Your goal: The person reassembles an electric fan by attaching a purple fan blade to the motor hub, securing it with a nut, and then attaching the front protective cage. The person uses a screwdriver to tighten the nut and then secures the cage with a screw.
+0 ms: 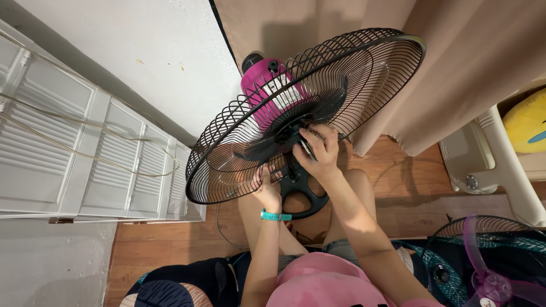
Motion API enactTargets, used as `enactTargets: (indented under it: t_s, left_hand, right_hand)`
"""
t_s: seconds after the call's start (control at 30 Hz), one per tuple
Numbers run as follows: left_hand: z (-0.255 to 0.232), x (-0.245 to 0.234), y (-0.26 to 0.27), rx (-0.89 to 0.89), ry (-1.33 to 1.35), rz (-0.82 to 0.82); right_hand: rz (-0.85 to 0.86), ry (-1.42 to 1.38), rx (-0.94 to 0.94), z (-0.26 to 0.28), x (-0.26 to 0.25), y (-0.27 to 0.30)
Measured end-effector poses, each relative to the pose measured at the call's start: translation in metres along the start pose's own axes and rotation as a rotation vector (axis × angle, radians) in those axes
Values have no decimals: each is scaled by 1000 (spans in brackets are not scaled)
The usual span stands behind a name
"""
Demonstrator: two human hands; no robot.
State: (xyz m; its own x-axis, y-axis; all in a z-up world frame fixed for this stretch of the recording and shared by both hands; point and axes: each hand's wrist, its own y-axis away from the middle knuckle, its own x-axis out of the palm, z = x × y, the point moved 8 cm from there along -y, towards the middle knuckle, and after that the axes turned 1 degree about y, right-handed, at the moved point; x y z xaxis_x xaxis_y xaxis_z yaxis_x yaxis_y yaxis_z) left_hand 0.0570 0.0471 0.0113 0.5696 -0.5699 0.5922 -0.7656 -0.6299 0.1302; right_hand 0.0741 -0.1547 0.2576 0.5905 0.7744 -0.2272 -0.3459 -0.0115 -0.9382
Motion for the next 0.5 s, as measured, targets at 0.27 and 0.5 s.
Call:
enactTargets:
  t_s: [0.27,0.5]
  left_hand:
    - [-2,0,1,7,-21,-13]
    - [1,-4,1,10,-6,-29]
  right_hand:
    - [-43,-118,107,5,8,13]
    - [-119,-94,135,5,3,14]
